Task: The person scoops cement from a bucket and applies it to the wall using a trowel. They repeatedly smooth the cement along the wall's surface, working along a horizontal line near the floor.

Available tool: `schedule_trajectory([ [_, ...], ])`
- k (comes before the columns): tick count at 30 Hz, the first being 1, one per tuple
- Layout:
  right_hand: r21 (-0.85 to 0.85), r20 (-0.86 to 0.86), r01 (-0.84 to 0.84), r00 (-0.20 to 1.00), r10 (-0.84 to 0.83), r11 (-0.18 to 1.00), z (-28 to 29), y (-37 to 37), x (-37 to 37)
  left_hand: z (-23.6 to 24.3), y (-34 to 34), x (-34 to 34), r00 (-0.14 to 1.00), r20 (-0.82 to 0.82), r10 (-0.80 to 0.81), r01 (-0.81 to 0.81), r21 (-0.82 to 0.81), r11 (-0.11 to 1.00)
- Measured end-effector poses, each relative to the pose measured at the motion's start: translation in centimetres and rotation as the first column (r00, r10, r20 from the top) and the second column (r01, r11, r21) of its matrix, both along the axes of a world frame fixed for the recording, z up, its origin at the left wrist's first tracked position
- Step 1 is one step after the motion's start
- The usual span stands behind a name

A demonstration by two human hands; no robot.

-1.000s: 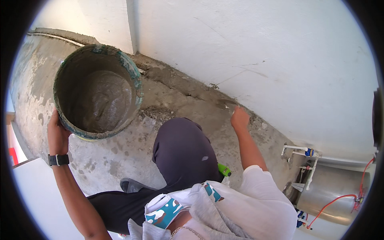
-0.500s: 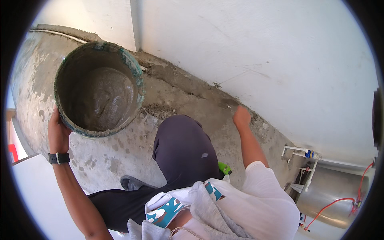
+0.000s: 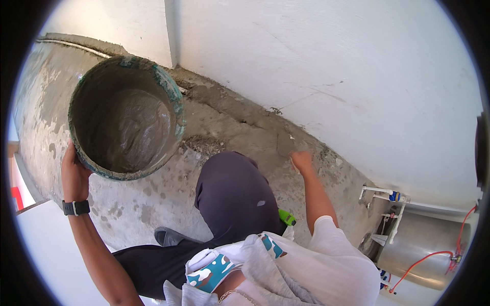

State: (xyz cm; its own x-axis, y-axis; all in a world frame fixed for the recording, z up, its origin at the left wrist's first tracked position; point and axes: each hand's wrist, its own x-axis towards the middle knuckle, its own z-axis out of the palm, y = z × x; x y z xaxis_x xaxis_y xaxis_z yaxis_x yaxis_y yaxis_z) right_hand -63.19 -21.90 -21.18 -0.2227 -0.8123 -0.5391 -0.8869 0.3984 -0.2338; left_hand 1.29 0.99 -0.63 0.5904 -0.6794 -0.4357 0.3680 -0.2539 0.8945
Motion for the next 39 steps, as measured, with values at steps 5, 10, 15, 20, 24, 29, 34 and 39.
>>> schedule_trajectory([
  [5,-0.126,0.2,0.202,0.964,-0.175,0.971,-1.6,0.7,-3.0,-0.2,0.3,0.3,1.0,0.005,-0.025,0.025,0.029,0.999],
  [10,-0.16,0.189,0.092,0.98,-0.061,0.983,-1.2,0.8,-5.2,-0.4,0.3,0.3,1.0,-0.008,0.017,-0.017,0.005,1.0],
  [15,-0.089,0.186,0.185,0.968,-0.166,0.979,-1.7,2.6,-7.3,-0.1,0.4,0.5,0.997,-0.011,-0.071,0.071,-0.005,0.997],
  [20,-0.14,0.066,0.01,0.998,-0.001,0.99,-1.8,1.6,-7.7,-0.9,-0.3,0.3,0.999,0.0,-0.048,0.048,-0.047,0.998],
  [24,-0.258,0.009,-0.17,0.984,0.179,0.951,1.3,0.0,-0.8,-0.7,-0.4,-0.4,0.987,0.159,-0.037,0.017,0.124,0.992],
  [29,-0.463,0.229,-0.47,0.756,0.613,0.752,16.3,-2.4,13.3,0.4,-1.2,-2.2,0.994,0.106,-0.031,0.034,-0.026,0.999],
  [34,-0.603,-0.113,-0.784,0.265,0.958,0.146,22.0,-2.0,33.4,1.5,-1.8,-2.5,0.986,0.153,-0.073,0.059,0.094,0.994],
  [39,-0.22,-0.56,-0.921,-0.151,0.815,-0.321,20.8,2.0,46.0,0.5,-1.5,-1.9,0.976,0.218,-0.011,-0.003,0.064,0.998],
])
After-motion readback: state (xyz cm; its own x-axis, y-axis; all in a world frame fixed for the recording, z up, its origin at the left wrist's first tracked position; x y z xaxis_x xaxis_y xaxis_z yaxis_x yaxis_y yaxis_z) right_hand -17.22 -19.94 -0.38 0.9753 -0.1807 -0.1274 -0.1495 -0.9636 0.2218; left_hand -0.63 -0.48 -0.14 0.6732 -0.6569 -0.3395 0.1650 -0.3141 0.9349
